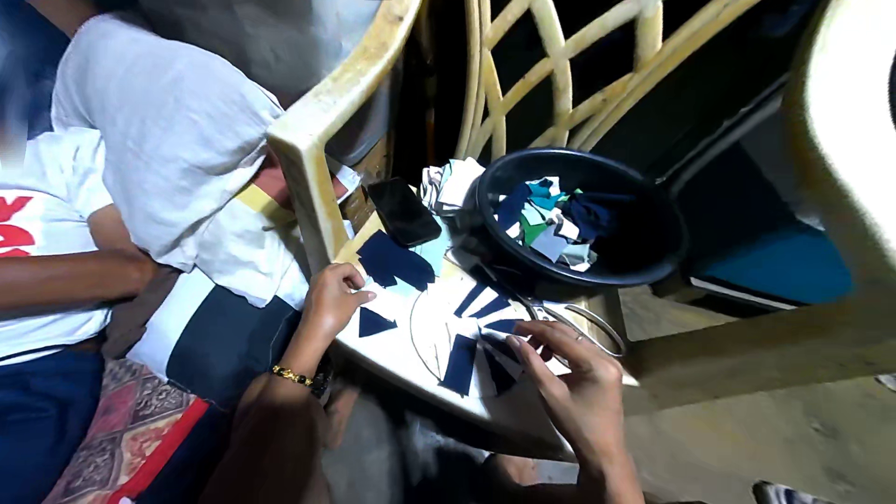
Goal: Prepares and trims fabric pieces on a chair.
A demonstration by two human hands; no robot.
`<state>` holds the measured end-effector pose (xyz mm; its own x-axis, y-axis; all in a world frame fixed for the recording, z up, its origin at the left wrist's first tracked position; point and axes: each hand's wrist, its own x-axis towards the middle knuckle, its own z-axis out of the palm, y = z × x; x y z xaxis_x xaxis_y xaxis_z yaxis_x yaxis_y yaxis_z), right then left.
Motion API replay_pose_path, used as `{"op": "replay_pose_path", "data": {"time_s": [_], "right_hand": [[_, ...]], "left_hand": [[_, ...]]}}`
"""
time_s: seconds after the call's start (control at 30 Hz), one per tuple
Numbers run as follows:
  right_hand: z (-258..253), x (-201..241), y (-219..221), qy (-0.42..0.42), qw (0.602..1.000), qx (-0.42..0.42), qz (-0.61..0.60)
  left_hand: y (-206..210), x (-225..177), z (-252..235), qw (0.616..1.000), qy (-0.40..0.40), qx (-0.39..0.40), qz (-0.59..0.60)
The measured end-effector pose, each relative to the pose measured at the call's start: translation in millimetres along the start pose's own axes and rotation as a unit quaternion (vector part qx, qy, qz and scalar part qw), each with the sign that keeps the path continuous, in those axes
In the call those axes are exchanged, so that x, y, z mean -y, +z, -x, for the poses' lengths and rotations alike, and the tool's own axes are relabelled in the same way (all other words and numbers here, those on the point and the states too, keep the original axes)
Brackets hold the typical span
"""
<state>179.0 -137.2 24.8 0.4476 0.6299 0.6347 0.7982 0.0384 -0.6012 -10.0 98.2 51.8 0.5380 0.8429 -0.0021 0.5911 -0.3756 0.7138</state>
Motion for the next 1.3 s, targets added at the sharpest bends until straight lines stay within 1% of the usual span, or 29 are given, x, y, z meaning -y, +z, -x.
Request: {"op": "replay_pose_path", "data": {"time_s": [0.1,0.33,0.43,0.5,0.63,0.73,0.8,0.83,0.9,0.97,1.0,1.03,1.07,1.13,1.17,1.23,1.3], "right_hand": [[2,-2,0,0.006,1.000,0.000,0.003],[2,2,10,-0.010,1.000,0.008,-0.018],[3,5,13,-0.015,1.000,0.011,-0.017],[2,6,15,-0.017,1.000,0.014,-0.019],[2,7,17,-0.020,1.000,0.007,-0.023],[2,10,20,-0.018,0.999,0.008,-0.027],[2,12,22,-0.018,0.999,0.009,-0.034],[3,13,22,-0.019,0.999,0.011,-0.038],[4,14,21,-0.024,0.998,0.017,-0.047],[3,17,15,-0.015,0.998,0.022,-0.057],[2,19,11,-0.004,0.998,0.014,-0.065],[1,19,8,0.006,0.997,-0.001,-0.074],[0,20,6,0.016,0.996,-0.021,-0.083],[-1,25,3,0.031,0.991,-0.057,-0.114],[-2,29,2,0.037,0.988,-0.070,-0.132],[-3,36,1,0.042,0.983,-0.083,-0.158],[-4,42,-1,0.036,0.981,-0.080,-0.173]], "left_hand": [[3,3,1,1.000,0.009,-0.012,0.002],[-3,1,-3,0.999,0.023,0.030,-0.017],[-1,3,-3,0.999,0.038,0.028,-0.015],[1,7,-1,0.998,0.063,0.008,-0.004],[10,14,-1,0.989,0.127,-0.068,0.043],[10,14,-1,0.987,0.118,-0.084,0.070],[11,15,-1,0.989,0.115,-0.080,0.051],[12,16,-2,0.988,0.126,-0.087,0.033],[17,14,-2,0.979,0.162,-0.126,-0.014],[24,-6,1,0.958,0.232,-0.168,-0.026],[29,-26,1,0.944,0.284,-0.169,-0.019],[37,-51,0,0.930,0.336,-0.148,-0.005],[46,-79,-3,0.918,0.381,-0.105,0.013],[66,-138,-23,0.896,0.443,0.021,0.031],[77,-165,-41,0.886,0.456,0.087,0.012],[106,-205,-81,0.868,0.449,0.202,-0.067],[139,-224,-117,0.837,0.449,0.263,-0.171]]}}
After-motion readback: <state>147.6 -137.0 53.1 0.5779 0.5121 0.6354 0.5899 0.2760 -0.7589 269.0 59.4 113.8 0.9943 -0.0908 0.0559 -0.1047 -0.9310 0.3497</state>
